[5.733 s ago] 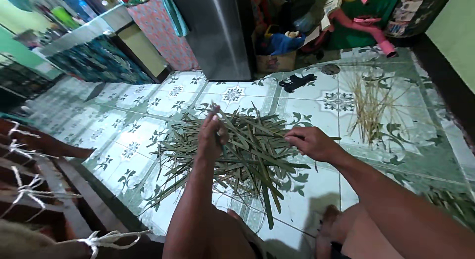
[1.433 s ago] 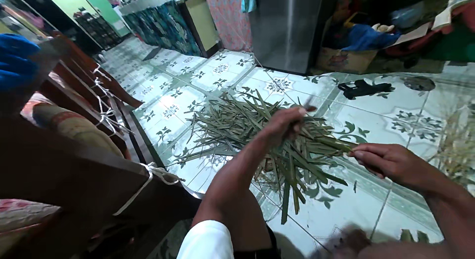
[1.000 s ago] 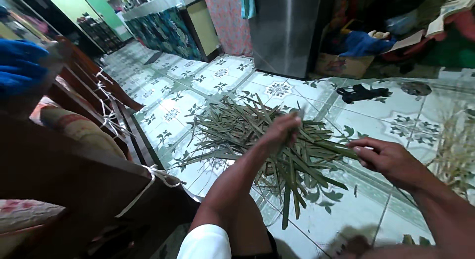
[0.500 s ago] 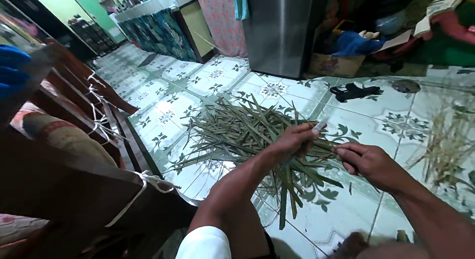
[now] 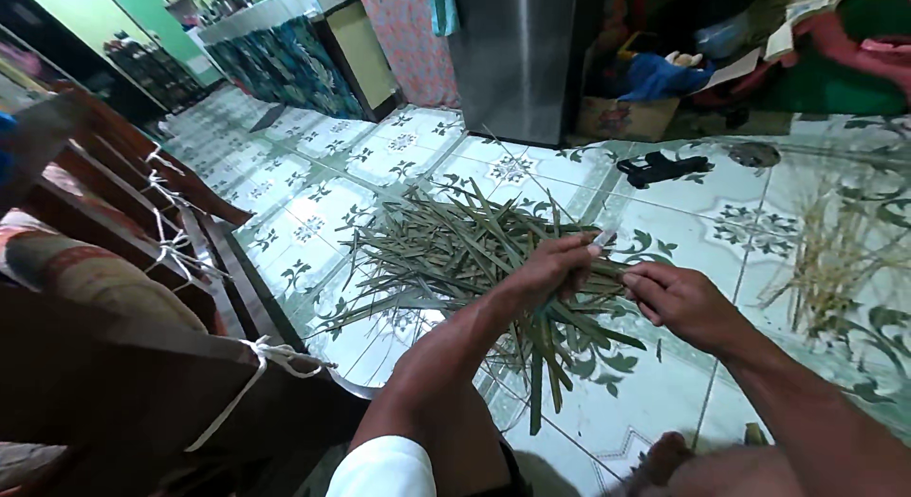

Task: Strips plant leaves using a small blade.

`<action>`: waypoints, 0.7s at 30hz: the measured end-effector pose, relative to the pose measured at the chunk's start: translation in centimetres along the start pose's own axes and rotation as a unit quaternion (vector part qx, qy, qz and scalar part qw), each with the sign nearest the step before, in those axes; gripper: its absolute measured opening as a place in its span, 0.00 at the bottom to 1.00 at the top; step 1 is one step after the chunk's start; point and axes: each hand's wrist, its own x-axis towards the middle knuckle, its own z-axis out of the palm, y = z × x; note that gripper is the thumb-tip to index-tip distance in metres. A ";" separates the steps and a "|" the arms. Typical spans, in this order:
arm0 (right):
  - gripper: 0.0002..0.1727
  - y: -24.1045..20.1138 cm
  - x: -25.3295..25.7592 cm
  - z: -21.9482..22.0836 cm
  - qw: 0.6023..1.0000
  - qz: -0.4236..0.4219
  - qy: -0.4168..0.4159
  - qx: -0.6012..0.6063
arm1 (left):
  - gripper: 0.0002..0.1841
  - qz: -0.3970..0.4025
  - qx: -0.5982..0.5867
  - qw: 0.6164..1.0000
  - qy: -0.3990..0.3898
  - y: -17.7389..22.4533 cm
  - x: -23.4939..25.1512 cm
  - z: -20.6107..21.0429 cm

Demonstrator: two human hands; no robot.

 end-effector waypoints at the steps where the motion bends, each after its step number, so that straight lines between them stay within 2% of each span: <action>1: 0.14 0.1 0.0 0.0 1.000 0.001 0.005 -0.005 | 0.21 -0.004 0.014 1.000 -0.008 -0.2 -0.1 0.3; 5: 0.13 0.4 0.0 0.2 0.999 -0.007 0.023 -0.025 | 0.21 -0.029 0.040 0.998 -0.042 -1.0 -0.3 1.9; 9: 0.14 0.1 -0.3 -0.3 0.999 -0.011 0.013 -0.036 | 0.21 -0.009 0.001 0.999 0.037 0.9 -0.1 0.0; 11: 0.14 0.2 -0.3 -0.3 0.999 0.000 0.018 -0.034 | 0.22 0.001 -0.015 0.999 0.052 0.8 0.3 -0.6; 16: 0.12 0.2 0.2 0.1 1.000 0.014 0.021 -0.017 | 0.18 -0.025 0.040 0.999 -0.015 -0.9 0.1 2.0; 19: 0.15 0.1 -0.2 -0.9 1.000 0.015 -0.023 -0.015 | 0.17 -0.022 0.000 0.998 0.052 0.7 -0.3 0.1; 21: 0.15 0.3 -0.5 -1.2 0.999 0.009 -0.035 -0.021 | 0.20 0.016 -0.064 0.993 0.097 1.6 -0.3 -2.6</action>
